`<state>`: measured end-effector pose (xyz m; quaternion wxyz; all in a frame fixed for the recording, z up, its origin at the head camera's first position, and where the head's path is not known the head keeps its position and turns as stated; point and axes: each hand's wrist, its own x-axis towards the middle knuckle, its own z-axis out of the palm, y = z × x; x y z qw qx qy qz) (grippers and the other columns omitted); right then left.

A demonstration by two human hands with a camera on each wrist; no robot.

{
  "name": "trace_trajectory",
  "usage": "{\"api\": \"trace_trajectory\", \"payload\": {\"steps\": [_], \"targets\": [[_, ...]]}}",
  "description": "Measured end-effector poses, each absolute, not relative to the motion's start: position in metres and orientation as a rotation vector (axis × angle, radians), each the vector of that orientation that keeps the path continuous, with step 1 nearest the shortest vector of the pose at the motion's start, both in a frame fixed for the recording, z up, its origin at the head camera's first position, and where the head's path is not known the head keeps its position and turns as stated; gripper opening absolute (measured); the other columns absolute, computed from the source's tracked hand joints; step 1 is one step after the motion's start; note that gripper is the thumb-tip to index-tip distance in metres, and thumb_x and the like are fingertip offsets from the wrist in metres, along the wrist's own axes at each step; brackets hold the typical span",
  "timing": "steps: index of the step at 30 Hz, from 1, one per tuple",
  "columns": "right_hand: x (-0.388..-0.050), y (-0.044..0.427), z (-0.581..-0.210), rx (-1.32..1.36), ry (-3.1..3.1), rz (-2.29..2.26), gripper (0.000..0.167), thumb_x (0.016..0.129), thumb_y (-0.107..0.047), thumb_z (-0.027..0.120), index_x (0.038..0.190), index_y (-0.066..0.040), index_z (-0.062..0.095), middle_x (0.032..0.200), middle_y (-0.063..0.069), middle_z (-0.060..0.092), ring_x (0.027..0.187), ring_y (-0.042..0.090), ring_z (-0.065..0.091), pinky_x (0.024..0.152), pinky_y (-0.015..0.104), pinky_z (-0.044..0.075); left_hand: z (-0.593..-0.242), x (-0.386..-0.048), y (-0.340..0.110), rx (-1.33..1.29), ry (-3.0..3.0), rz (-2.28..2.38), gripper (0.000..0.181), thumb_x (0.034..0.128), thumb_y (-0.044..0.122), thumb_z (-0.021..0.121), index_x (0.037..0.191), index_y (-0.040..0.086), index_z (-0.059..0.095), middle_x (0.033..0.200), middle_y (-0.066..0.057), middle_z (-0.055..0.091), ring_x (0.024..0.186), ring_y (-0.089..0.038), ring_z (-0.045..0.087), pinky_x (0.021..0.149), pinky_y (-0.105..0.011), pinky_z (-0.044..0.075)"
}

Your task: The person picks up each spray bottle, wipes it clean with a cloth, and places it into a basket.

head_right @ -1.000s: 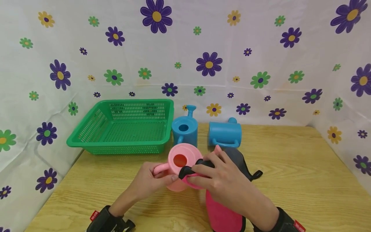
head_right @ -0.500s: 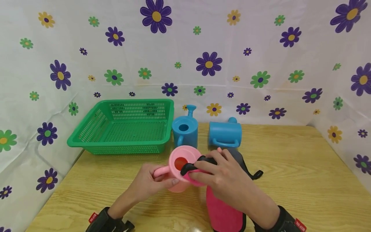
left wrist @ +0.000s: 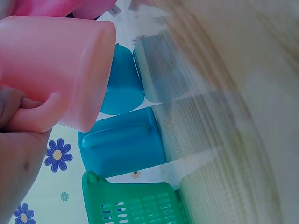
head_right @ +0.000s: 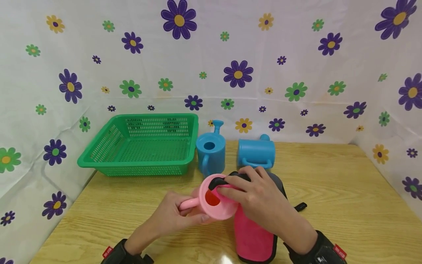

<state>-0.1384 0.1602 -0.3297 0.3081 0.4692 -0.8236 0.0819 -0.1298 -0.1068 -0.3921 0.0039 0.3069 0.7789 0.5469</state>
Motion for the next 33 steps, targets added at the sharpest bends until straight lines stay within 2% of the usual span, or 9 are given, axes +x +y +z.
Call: {"api": "trace_trajectory", "payload": {"steps": [2, 7, 12, 23, 30, 33], "targets": [[-0.1387, 0.1604, -0.3294, 1.232, -2.185, 0.224, 0.064, 0.058, -0.008, 0.097, 0.116, -0.024, 0.076, 0.114, -0.001, 0.075, 0.104, 0.025, 0.063, 0.079, 0.044, 0.057, -0.3921, -0.1294, -0.1066, 0.981, 2.452, 1.701, 0.015, 0.0845, 0.031, 0.085, 0.093, 0.021, 0.079, 0.052, 0.005, 0.037, 0.049, 0.001, 0.032, 0.044, -0.021, 0.025], [-0.1392, 0.162, -0.3294, 1.197, -2.225, 0.212, 0.069, 0.057, -0.011, 0.099, 0.12, -0.023, 0.076, 0.114, 0.0, 0.075, 0.105, 0.026, 0.063, 0.079, 0.044, 0.058, -0.3925, -0.1291, -0.1058, 1.073, 2.455, 1.701, 0.014, 0.084, 0.029, 0.085, 0.084, 0.018, 0.076, 0.053, 0.004, 0.039, 0.05, 0.002, 0.034, 0.045, -0.018, 0.027], [-0.1419, 0.1637, -0.3299, 1.159, -2.22, 0.208, 0.075, 0.054, -0.012, 0.101, 0.123, -0.022, 0.074, 0.115, 0.002, 0.075, 0.105, 0.028, 0.062, 0.077, 0.046, 0.059, -0.3936, -0.129, -0.1043, 1.22, 2.494, 1.678, 0.022, 0.0827, 0.026, 0.087, 0.074, 0.018, 0.068, 0.053, 0.005, 0.039, 0.051, 0.005, 0.033, 0.047, -0.013, 0.027], [-0.1471, 0.1684, -0.3316, 1.131, -2.205, 0.243, 0.075, 0.057, -0.01, 0.099, 0.126, -0.022, 0.072, 0.114, 0.004, 0.076, 0.103, 0.029, 0.062, 0.077, 0.046, 0.057, -0.3958, -0.1297, -0.1028, 1.317, 2.516, 1.664, 0.02, 0.0819, 0.023, 0.087, 0.076, 0.018, 0.068, 0.053, 0.005, 0.041, 0.053, 0.008, 0.033, 0.048, -0.01, 0.029], [-0.1459, 0.1689, -0.3326, 1.137, -2.216, 0.287, 0.073, 0.055, -0.01, 0.1, 0.122, -0.02, 0.074, 0.109, 0.002, 0.077, 0.102, 0.026, 0.062, 0.076, 0.044, 0.057, -0.3981, -0.1283, -0.1021, 1.331, 2.593, 1.648, 0.036, 0.0813, 0.025, 0.088, 0.064, 0.019, 0.056, 0.053, 0.007, 0.036, 0.056, 0.007, 0.03, 0.05, -0.01, 0.026], [-0.1449, 0.1688, -0.3324, 1.14, -2.227, 0.291, 0.072, 0.054, -0.011, 0.101, 0.12, -0.02, 0.075, 0.107, 0.001, 0.077, 0.101, 0.024, 0.062, 0.076, 0.043, 0.057, -0.3981, -0.1283, -0.1021, 1.338, 2.608, 1.65, 0.036, 0.0807, 0.025, 0.088, 0.064, 0.02, 0.057, 0.052, 0.007, 0.035, 0.056, 0.008, 0.028, 0.05, -0.01, 0.025]]}}
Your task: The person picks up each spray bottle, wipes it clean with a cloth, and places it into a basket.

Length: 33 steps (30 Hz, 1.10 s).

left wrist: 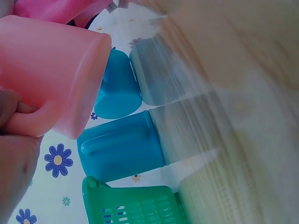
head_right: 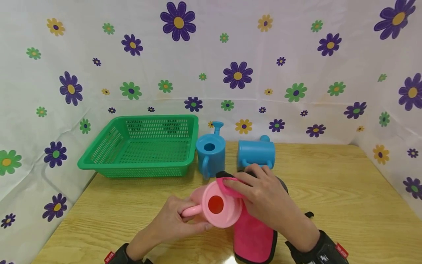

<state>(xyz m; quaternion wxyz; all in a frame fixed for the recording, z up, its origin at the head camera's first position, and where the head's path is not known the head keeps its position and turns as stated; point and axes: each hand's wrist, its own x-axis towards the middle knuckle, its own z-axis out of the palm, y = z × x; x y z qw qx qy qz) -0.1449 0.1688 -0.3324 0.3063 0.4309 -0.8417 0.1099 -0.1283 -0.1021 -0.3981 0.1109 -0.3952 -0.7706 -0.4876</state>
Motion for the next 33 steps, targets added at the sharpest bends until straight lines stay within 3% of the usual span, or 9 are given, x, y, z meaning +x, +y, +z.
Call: {"api": "trace_trajectory", "payload": {"steps": [7, 17, 24, 26, 31, 33], "targets": [[-0.142, 0.17, -0.333, 1.142, -2.275, 0.325, 0.073, 0.05, -0.013, 0.102, 0.118, -0.02, 0.075, 0.105, -0.002, 0.077, 0.1, 0.019, 0.061, 0.076, 0.04, 0.057, -0.399, -0.127, -0.103, -1.137, -2.292, -1.454, 0.016, 0.081, 0.026, 0.088, 0.082, 0.02, 0.073, 0.053, 0.008, 0.047, 0.057, 0.008, 0.032, 0.049, -0.01, 0.026], [-0.138, 0.172, -0.333, 1.114, -2.357, 0.301, 0.08, 0.047, -0.009, 0.101, 0.122, -0.019, 0.074, 0.103, -0.005, 0.076, 0.099, 0.017, 0.062, 0.075, 0.039, 0.059, -0.403, -0.132, -0.108, -1.105, -2.222, -1.449, 0.025, 0.081, 0.021, 0.088, 0.074, 0.018, 0.064, 0.053, 0.007, 0.036, 0.055, 0.009, 0.032, 0.048, -0.009, 0.027], [-0.135, 0.173, -0.333, 1.101, -2.399, 0.301, 0.08, 0.05, -0.011, 0.101, 0.124, -0.02, 0.072, 0.109, -0.004, 0.076, 0.101, 0.019, 0.063, 0.076, 0.04, 0.06, -0.402, -0.131, -0.112, -0.959, -2.28, -1.589, 0.014, 0.0814, 0.022, 0.088, 0.088, 0.018, 0.075, 0.055, 0.007, 0.048, 0.056, 0.004, 0.036, 0.048, -0.014, 0.028], [-0.135, 0.173, -0.334, 1.116, -2.378, 0.305, 0.079, 0.05, -0.011, 0.101, 0.123, -0.02, 0.072, 0.109, -0.004, 0.076, 0.101, 0.019, 0.063, 0.076, 0.04, 0.06, -0.401, -0.131, -0.113, -0.913, -2.296, -1.604, 0.016, 0.0812, 0.022, 0.088, 0.081, 0.018, 0.072, 0.055, 0.008, 0.045, 0.056, 0.003, 0.035, 0.048, -0.016, 0.027], [-0.134, 0.171, -0.335, 1.184, -2.277, 0.296, 0.072, 0.051, -0.009, 0.1, 0.118, -0.021, 0.074, 0.107, -0.005, 0.077, 0.1, 0.019, 0.063, 0.078, 0.042, 0.059, -0.397, -0.133, -0.115, -0.817, -2.318, -1.703, 0.014, 0.083, 0.024, 0.086, 0.09, 0.016, 0.077, 0.057, 0.009, 0.036, 0.052, 0.001, 0.034, 0.045, -0.019, 0.028], [-0.133, 0.17, -0.335, 1.21, -2.246, 0.289, 0.07, 0.053, -0.008, 0.099, 0.117, -0.021, 0.075, 0.107, -0.005, 0.077, 0.1, 0.019, 0.063, 0.079, 0.044, 0.058, -0.396, -0.133, -0.116, -0.791, -2.312, -1.732, 0.022, 0.0834, 0.024, 0.086, 0.102, 0.016, 0.079, 0.057, 0.008, 0.037, 0.051, 0.0, 0.034, 0.044, -0.021, 0.028]]}}
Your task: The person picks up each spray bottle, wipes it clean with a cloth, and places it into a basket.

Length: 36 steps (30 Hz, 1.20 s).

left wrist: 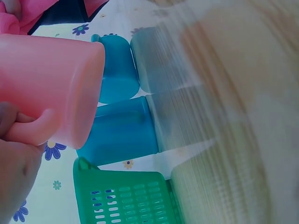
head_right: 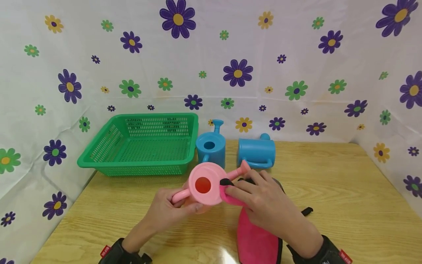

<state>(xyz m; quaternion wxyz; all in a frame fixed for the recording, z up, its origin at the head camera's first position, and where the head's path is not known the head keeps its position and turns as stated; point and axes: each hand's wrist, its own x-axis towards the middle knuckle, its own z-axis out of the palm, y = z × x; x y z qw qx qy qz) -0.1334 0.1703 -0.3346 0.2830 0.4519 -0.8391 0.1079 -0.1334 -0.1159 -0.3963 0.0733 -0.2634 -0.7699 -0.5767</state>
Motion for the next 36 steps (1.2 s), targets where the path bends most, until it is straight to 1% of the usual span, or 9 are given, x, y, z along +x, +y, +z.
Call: {"api": "trace_trajectory", "payload": {"steps": [8, 15, 21, 25, 28, 31, 32, 34, 36], "targets": [[-0.1295, 0.1642, -0.3341, 1.265, -2.211, 0.254, 0.058, 0.061, -0.007, 0.094, 0.113, -0.023, 0.076, 0.101, -0.005, 0.075, 0.1, 0.019, 0.06, 0.082, 0.044, 0.057, -0.3933, -0.1365, -0.1162, -0.701, -2.344, -1.699, 0.017, 0.0825, 0.027, 0.087, 0.095, 0.018, 0.078, 0.054, 0.007, 0.038, 0.052, -0.002, 0.036, 0.045, -0.022, 0.026], [-0.1263, 0.1614, -0.3352, 1.249, -2.234, 0.249, 0.057, 0.062, -0.008, 0.095, 0.113, -0.024, 0.076, 0.102, -0.006, 0.076, 0.102, 0.019, 0.059, 0.082, 0.043, 0.057, -0.3944, -0.1373, -0.1172, -0.639, -2.376, -1.741, 0.019, 0.0823, 0.027, 0.087, 0.099, 0.02, 0.08, 0.054, 0.007, 0.042, 0.052, -0.002, 0.038, 0.045, -0.021, 0.028], [-0.1258, 0.1612, -0.3365, 1.24, -2.245, 0.238, 0.058, 0.062, -0.009, 0.094, 0.114, -0.024, 0.076, 0.105, -0.005, 0.076, 0.103, 0.019, 0.059, 0.083, 0.043, 0.057, -0.395, -0.1374, -0.1169, -0.71, -2.359, -1.719, 0.015, 0.0828, 0.025, 0.086, 0.092, 0.018, 0.078, 0.053, 0.007, 0.035, 0.05, -0.001, 0.035, 0.044, -0.021, 0.026], [-0.1268, 0.1613, -0.337, 1.241, -2.231, 0.239, 0.06, 0.061, -0.009, 0.095, 0.116, -0.022, 0.075, 0.11, -0.002, 0.076, 0.107, 0.023, 0.061, 0.085, 0.046, 0.057, -0.3946, -0.136, -0.1141, -0.787, -2.336, -1.722, 0.014, 0.0828, 0.025, 0.087, 0.091, 0.018, 0.078, 0.056, 0.009, 0.035, 0.052, 0.0, 0.037, 0.046, -0.019, 0.03], [-0.1276, 0.161, -0.3375, 1.232, -2.23, 0.239, 0.061, 0.06, -0.011, 0.096, 0.116, -0.021, 0.075, 0.11, -0.001, 0.076, 0.108, 0.025, 0.063, 0.086, 0.047, 0.058, -0.395, -0.1347, -0.1118, -0.825, -2.334, -1.707, 0.022, 0.0821, 0.025, 0.087, 0.073, 0.018, 0.069, 0.058, 0.012, 0.03, 0.054, 0.001, 0.034, 0.048, -0.019, 0.029], [-0.1283, 0.161, -0.3388, 1.216, -2.234, 0.236, 0.06, 0.06, -0.011, 0.096, 0.116, -0.021, 0.075, 0.11, -0.001, 0.076, 0.108, 0.025, 0.064, 0.085, 0.046, 0.058, -0.396, -0.1334, -0.1108, -0.852, -2.351, -1.652, 0.025, 0.0818, 0.025, 0.087, 0.07, 0.019, 0.066, 0.057, 0.013, 0.03, 0.054, 0.003, 0.033, 0.048, -0.017, 0.027], [-0.1287, 0.1611, -0.3392, 1.21, -2.235, 0.235, 0.06, 0.06, -0.011, 0.096, 0.115, -0.021, 0.075, 0.11, -0.001, 0.076, 0.107, 0.025, 0.063, 0.084, 0.045, 0.059, -0.3962, -0.1328, -0.1107, -0.853, -2.365, -1.644, 0.025, 0.0818, 0.026, 0.087, 0.071, 0.018, 0.066, 0.056, 0.013, 0.03, 0.054, 0.003, 0.032, 0.047, -0.018, 0.026], [-0.1294, 0.1617, -0.3399, 1.202, -2.238, 0.232, 0.061, 0.059, -0.01, 0.095, 0.116, -0.021, 0.075, 0.11, -0.001, 0.075, 0.106, 0.025, 0.063, 0.083, 0.044, 0.059, -0.3967, -0.1316, -0.1103, -0.867, -2.387, -1.639, 0.014, 0.0824, 0.027, 0.087, 0.087, 0.019, 0.077, 0.053, 0.011, 0.035, 0.053, 0.003, 0.033, 0.047, -0.018, 0.026], [-0.1301, 0.1624, -0.3401, 1.196, -2.246, 0.229, 0.063, 0.059, -0.01, 0.096, 0.117, -0.022, 0.074, 0.11, -0.001, 0.075, 0.105, 0.023, 0.061, 0.082, 0.043, 0.059, -0.3966, -0.1301, -0.1094, -0.879, -2.402, -1.631, 0.017, 0.083, 0.029, 0.086, 0.093, 0.019, 0.079, 0.053, 0.01, 0.038, 0.053, 0.003, 0.034, 0.046, -0.018, 0.027]]}}
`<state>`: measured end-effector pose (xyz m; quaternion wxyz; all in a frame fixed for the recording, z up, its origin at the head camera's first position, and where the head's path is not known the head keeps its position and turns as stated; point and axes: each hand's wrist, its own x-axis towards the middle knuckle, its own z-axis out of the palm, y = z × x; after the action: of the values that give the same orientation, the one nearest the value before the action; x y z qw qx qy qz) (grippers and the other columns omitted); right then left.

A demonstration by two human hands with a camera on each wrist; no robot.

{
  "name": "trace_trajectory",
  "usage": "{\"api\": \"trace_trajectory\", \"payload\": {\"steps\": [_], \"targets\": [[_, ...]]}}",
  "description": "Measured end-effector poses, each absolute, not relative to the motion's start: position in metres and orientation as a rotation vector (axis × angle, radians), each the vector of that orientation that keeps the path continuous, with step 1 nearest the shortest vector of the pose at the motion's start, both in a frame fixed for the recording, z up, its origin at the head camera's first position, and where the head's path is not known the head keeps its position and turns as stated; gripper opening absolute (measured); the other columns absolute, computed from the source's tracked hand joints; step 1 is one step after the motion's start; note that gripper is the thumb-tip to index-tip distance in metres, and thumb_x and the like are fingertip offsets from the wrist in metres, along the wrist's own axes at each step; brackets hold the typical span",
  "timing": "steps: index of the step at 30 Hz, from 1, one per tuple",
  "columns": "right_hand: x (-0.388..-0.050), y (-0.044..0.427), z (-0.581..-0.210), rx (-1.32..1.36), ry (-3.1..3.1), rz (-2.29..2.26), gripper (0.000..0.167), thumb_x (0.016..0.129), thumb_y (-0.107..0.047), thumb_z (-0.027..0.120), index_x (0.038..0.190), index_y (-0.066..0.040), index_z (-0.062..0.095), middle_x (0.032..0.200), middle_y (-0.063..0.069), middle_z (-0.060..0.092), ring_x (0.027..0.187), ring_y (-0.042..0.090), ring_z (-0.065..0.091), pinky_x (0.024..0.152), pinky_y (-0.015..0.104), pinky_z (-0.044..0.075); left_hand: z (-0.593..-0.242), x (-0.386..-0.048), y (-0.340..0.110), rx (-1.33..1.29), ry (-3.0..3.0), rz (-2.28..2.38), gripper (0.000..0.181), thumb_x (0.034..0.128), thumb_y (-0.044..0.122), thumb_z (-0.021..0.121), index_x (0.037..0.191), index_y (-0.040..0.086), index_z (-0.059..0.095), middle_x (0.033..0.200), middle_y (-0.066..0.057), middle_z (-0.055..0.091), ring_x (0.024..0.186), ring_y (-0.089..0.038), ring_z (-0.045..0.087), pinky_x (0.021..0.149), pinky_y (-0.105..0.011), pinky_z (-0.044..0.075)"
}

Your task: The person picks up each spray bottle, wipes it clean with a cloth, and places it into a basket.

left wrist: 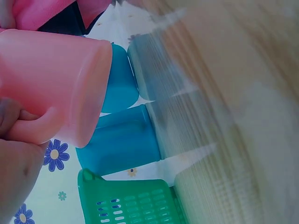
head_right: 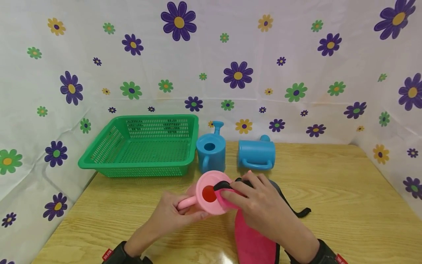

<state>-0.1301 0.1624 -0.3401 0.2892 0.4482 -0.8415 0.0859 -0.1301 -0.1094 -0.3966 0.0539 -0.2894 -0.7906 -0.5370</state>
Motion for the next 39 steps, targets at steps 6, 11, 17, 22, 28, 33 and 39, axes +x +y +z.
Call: {"api": "trace_trajectory", "payload": {"steps": [6, 11, 17, 22, 28, 33, 39], "targets": [[-0.13, 0.164, -0.341, 1.178, -2.255, 0.25, 0.068, 0.058, -0.01, 0.096, 0.12, -0.022, 0.073, 0.111, -0.001, 0.075, 0.102, 0.02, 0.06, 0.079, 0.04, 0.058, -0.397, -0.127, -0.106, -1.0, -2.354, -1.549, 0.022, 0.0841, 0.028, 0.085, 0.075, 0.017, 0.069, 0.053, 0.009, 0.034, 0.055, 0.005, 0.032, 0.049, -0.014, 0.027], [-0.13, 0.165, -0.343, 1.164, -2.228, 0.264, 0.07, 0.057, -0.008, 0.095, 0.123, -0.021, 0.072, 0.112, 0.001, 0.076, 0.101, 0.022, 0.061, 0.078, 0.04, 0.059, -0.397, -0.127, -0.104, -1.088, -2.303, -1.473, 0.022, 0.0833, 0.025, 0.086, 0.074, 0.019, 0.068, 0.052, 0.009, 0.038, 0.056, 0.008, 0.033, 0.05, -0.01, 0.026], [-0.13, 0.165, -0.344, 1.142, -2.235, 0.253, 0.075, 0.056, -0.008, 0.096, 0.126, -0.019, 0.071, 0.113, 0.003, 0.075, 0.102, 0.023, 0.062, 0.078, 0.04, 0.06, -0.399, -0.127, -0.103, -1.155, -2.257, -1.438, 0.024, 0.0806, 0.019, 0.088, 0.072, 0.018, 0.066, 0.053, 0.008, 0.04, 0.056, 0.009, 0.032, 0.049, -0.008, 0.026], [-0.13, 0.165, -0.345, 1.127, -2.251, 0.254, 0.08, 0.054, -0.01, 0.099, 0.129, -0.02, 0.07, 0.113, 0.003, 0.074, 0.102, 0.023, 0.062, 0.077, 0.04, 0.06, -0.399, -0.126, -0.102, -1.171, -2.272, -1.387, 0.026, 0.0797, 0.02, 0.089, 0.071, 0.019, 0.064, 0.054, 0.007, 0.038, 0.056, 0.009, 0.03, 0.049, -0.008, 0.024], [-0.131, 0.169, -0.343, 1.098, -2.284, 0.262, 0.089, 0.051, -0.012, 0.101, 0.133, -0.019, 0.066, 0.119, 0.006, 0.072, 0.107, 0.027, 0.063, 0.078, 0.043, 0.062, -0.401, -0.126, -0.102, -1.163, -2.273, -1.316, 0.028, 0.0803, 0.024, 0.088, 0.071, 0.021, 0.062, 0.054, 0.008, 0.04, 0.057, 0.008, 0.031, 0.05, -0.007, 0.025], [-0.131, 0.183, -0.335, 0.969, -2.294, 0.281, 0.091, 0.055, -0.004, 0.097, 0.138, -0.015, 0.063, 0.124, 0.012, 0.068, 0.107, 0.03, 0.062, 0.074, 0.044, 0.063, -0.397, -0.126, -0.107, -1.084, -2.259, -1.347, 0.021, 0.0816, 0.022, 0.087, 0.079, 0.02, 0.067, 0.061, 0.01, 0.05, 0.062, 0.005, 0.043, 0.056, -0.008, 0.034], [-0.139, 0.22, -0.324, 0.729, -2.295, 0.347, 0.083, 0.064, 0.009, 0.084, 0.142, -0.011, 0.059, 0.125, 0.024, 0.061, 0.103, 0.038, 0.058, 0.067, 0.057, 0.06, -0.39, -0.139, -0.123, -0.919, -2.048, -1.408, 0.022, 0.0813, 0.014, 0.087, 0.078, 0.013, 0.065, 0.056, 0.005, 0.038, 0.055, 0.002, 0.036, 0.05, -0.01, 0.03]]}}
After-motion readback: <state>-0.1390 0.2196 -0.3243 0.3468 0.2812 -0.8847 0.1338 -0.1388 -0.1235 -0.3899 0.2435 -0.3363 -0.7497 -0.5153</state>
